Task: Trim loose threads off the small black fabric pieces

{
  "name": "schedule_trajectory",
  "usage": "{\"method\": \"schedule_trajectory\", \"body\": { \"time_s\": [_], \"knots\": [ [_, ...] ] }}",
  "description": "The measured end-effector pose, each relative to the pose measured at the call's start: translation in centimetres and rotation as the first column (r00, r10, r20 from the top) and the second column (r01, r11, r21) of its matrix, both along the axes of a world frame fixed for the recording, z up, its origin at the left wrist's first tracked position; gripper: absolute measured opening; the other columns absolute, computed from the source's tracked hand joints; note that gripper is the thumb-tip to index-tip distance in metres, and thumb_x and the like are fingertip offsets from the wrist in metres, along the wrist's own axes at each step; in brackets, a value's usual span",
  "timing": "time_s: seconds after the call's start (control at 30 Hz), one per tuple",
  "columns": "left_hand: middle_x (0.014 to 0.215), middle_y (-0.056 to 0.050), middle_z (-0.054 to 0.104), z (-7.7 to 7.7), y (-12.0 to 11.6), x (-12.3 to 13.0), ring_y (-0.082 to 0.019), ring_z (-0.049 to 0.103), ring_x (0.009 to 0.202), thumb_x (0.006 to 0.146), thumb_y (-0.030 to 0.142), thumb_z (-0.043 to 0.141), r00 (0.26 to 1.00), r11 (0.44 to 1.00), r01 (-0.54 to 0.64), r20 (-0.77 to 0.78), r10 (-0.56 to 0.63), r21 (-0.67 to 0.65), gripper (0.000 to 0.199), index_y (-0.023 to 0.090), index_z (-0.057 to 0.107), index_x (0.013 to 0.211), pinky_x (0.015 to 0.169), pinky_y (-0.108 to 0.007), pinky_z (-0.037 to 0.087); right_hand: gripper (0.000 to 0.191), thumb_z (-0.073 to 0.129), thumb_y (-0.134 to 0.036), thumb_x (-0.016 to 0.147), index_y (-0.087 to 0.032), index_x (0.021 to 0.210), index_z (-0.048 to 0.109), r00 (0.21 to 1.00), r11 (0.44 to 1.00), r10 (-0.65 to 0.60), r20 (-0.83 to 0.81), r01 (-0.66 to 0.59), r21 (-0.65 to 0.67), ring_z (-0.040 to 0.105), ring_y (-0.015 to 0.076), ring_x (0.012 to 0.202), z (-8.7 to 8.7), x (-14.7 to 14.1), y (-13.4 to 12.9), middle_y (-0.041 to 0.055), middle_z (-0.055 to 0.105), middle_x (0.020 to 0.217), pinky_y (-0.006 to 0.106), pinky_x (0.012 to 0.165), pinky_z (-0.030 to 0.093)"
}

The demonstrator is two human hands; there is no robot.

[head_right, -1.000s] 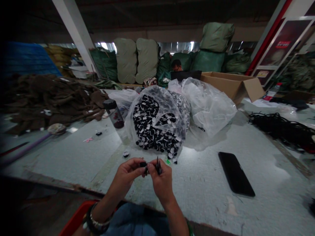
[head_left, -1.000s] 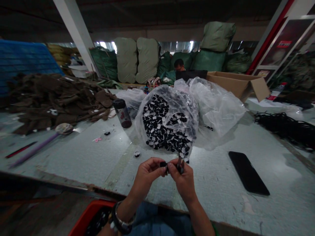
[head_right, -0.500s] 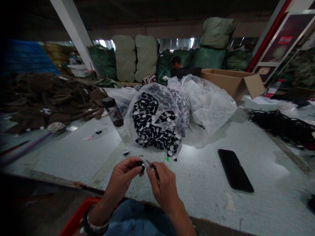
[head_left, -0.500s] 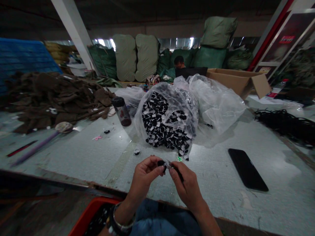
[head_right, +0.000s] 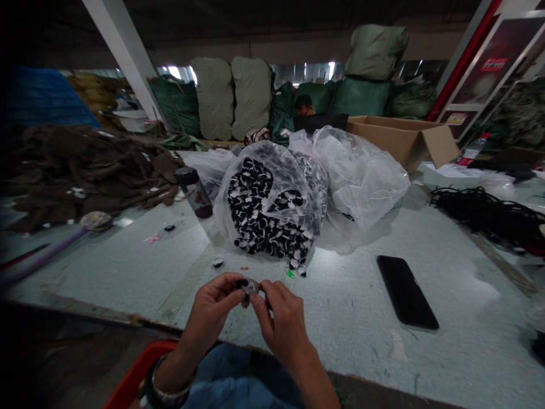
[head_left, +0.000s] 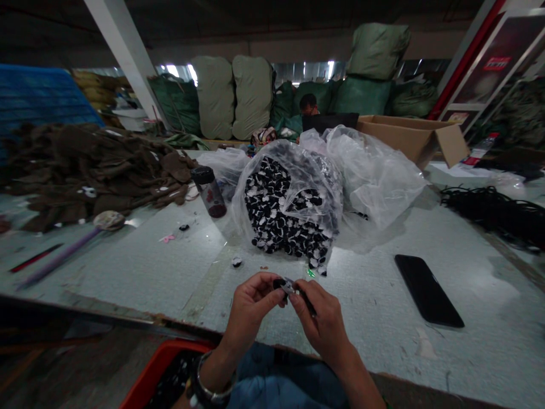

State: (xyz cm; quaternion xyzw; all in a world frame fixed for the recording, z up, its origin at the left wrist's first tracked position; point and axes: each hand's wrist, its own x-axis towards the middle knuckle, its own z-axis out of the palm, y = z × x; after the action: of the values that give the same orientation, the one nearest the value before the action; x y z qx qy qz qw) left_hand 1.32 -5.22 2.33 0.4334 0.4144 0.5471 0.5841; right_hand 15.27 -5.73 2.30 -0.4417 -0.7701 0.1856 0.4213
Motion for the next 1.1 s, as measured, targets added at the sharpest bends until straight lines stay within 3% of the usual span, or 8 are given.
{"method": "schedule_trajectory", "body": {
  "time_s": [0.57,0.73,0.83,0.93,1.0,1.1],
  "knots": [
    [0.062,0.003,0.058,0.1,-0.1,0.1,-0.008,0.053,0.054,0.065,0.014,0.059,0.999,0.999,-0.031,-0.039,0.031,-0.007,0.011,0.016,0.054,0.074,0.056,-0.021,0.042,0.019,0.038,-0.022,0.081,-0.014,0.081,0.055,0.998,1.0,0.0,-0.069,-0.001,-0.02,0.049,0.0126,0.058,-0.2,-0.2,0.1,0.0041,0.054,0.064,0.023,0.056,0.038],
    [0.06,0.004,0.058,0.1,-0.2,0.0,-0.008,0.052,0.053,0.064,0.014,0.059,0.999,0.999,-0.03,-0.026,0.029,-0.015,0.01,0.016,0.054,0.073,0.055,-0.021,0.042,0.023,0.036,-0.022,0.081,-0.014,0.073,0.056,0.987,0.999,-0.023,-0.157,0.016,-0.046,0.049,0.0116,0.056,-0.6,-0.8,0.0,0.0031,0.053,0.062,0.023,0.056,0.037],
    [0.061,0.003,0.057,0.1,-0.1,-0.1,-0.008,0.052,0.054,0.064,0.015,0.06,0.996,0.999,-0.047,-0.08,0.045,-0.015,0.01,0.015,0.055,0.073,0.055,-0.02,0.042,0.023,0.038,-0.025,0.081,-0.014,0.073,0.056,0.957,0.988,-0.052,-0.285,0.008,-0.151,0.045,0.0099,0.053,-0.8,-0.8,0.1,0.0004,0.049,0.057,0.021,0.052,0.036],
    [0.067,0.001,0.059,0.0,0.0,-0.2,-0.01,0.054,0.061,0.063,0.017,0.061,0.979,0.995,-0.098,-0.18,0.1,0.02,0.016,0.016,0.056,0.078,0.059,-0.021,0.043,0.026,0.034,-0.031,0.082,-0.014,0.078,0.054,0.863,0.932,-0.128,-0.488,-0.065,-0.358,0.036,0.0068,0.045,-0.9,-0.6,0.4,-0.0033,0.039,0.052,0.018,0.042,0.03],
    [0.073,-0.001,0.06,-0.1,0.0,-0.2,-0.013,0.055,0.068,0.062,0.018,0.061,0.952,0.984,-0.149,-0.254,0.17,0.1,0.021,0.016,0.055,0.083,0.065,-0.024,0.044,0.026,0.035,-0.035,0.081,-0.015,0.075,0.05,0.798,0.876,-0.153,-0.583,-0.163,-0.453,0.028,0.0051,0.04,-1.0,-0.5,0.5,-0.0055,0.034,0.051,0.017,0.036,0.024],
    [0.077,-0.003,0.061,-0.4,-0.1,-0.2,-0.016,0.056,0.075,0.063,0.018,0.06,0.866,0.93,-0.215,-0.381,0.323,0.299,0.022,0.017,0.055,0.085,0.075,-0.03,0.042,0.022,0.048,-0.036,0.074,-0.016,0.067,0.045,0.771,0.821,-0.163,-0.616,-0.24,-0.517,0.022,0.0036,0.037,-1.2,-0.5,0.6,-0.0084,0.028,0.047,0.016,0.034,0.019]
  ]
}}
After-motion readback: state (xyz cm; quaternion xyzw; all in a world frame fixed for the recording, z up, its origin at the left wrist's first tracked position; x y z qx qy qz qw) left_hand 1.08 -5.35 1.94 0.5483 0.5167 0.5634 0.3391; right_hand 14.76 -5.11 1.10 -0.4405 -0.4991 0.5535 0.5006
